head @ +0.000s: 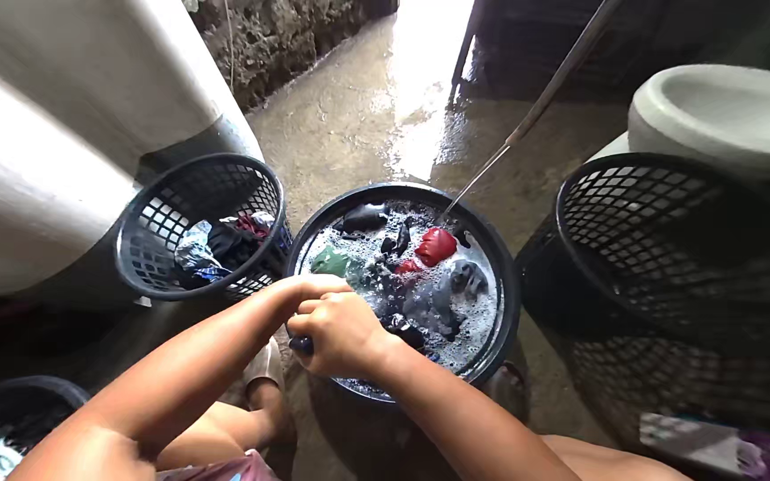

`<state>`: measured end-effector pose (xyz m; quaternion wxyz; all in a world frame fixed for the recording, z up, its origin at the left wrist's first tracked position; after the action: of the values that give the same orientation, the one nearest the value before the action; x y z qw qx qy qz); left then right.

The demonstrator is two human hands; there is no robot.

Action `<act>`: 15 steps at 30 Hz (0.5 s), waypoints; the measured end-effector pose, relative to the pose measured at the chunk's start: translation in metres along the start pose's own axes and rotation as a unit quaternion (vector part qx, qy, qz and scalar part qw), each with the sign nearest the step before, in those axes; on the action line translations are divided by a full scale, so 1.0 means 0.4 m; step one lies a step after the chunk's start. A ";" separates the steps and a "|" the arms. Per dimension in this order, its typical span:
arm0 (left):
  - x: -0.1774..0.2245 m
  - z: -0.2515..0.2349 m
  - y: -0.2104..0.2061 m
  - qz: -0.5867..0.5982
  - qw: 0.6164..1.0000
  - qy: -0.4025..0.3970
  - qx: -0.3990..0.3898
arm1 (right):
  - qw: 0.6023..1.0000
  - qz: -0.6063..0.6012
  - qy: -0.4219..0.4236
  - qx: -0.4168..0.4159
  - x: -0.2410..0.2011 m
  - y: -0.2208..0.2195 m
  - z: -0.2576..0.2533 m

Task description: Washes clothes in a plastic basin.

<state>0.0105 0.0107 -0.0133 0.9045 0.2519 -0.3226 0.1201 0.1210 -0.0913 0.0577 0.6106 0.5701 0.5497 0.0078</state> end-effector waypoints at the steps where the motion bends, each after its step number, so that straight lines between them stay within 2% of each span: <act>1: 0.027 0.017 0.019 -0.027 1.000 0.004 0.009 | 0.999 -0.018 0.017 0.047 0.007 0.004 0.000; 3: 0.097 0.079 0.086 -0.096 0.992 0.008 0.076 | 0.983 -0.112 0.045 0.142 0.054 0.029 -0.007; 5: 0.180 0.185 0.173 -0.164 0.966 0.038 0.195 | 0.955 -0.257 0.013 0.147 0.123 0.066 -0.002; 6: 0.207 0.240 0.218 -0.192 0.945 0.060 0.257 | 0.951 -0.276 -0.039 0.131 0.163 0.083 0.009; 8: 0.215 0.322 0.298 -0.278 0.881 0.103 0.369 | 0.954 -0.214 -0.199 0.066 0.255 0.096 0.049; 10: 0.164 0.359 0.358 -0.348 0.823 0.165 0.417 | 0.924 -0.162 -0.341 -0.055 0.358 0.057 0.101; 11: 0.127 0.365 0.374 -0.347 0.811 0.191 0.431 | 0.902 -0.157 -0.383 -0.118 0.400 0.022 0.127; 13: 0.083 0.358 0.358 -0.309 0.818 0.208 0.439 | 0.869 -0.172 -0.423 -0.190 0.460 -0.067 0.178; 15: 0.050 0.317 0.315 -0.280 0.844 0.197 0.413 | 0.848 -0.176 -0.449 -0.220 0.494 -0.151 0.219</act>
<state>-0.0883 0.0506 0.1315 0.7567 0.6525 0.0256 0.0308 0.2213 -0.0469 -0.1382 0.8914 0.2562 0.2902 -0.2358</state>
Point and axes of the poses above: each hand's wrist, its own z-axis away from the middle knuckle, its own y-axis out of the back of the hand, x = y × z, the point moved 2 cm from there along -z, towards the middle knuckle, and after that the axes turned 10 degrees about -z, right-handed, at the moved point
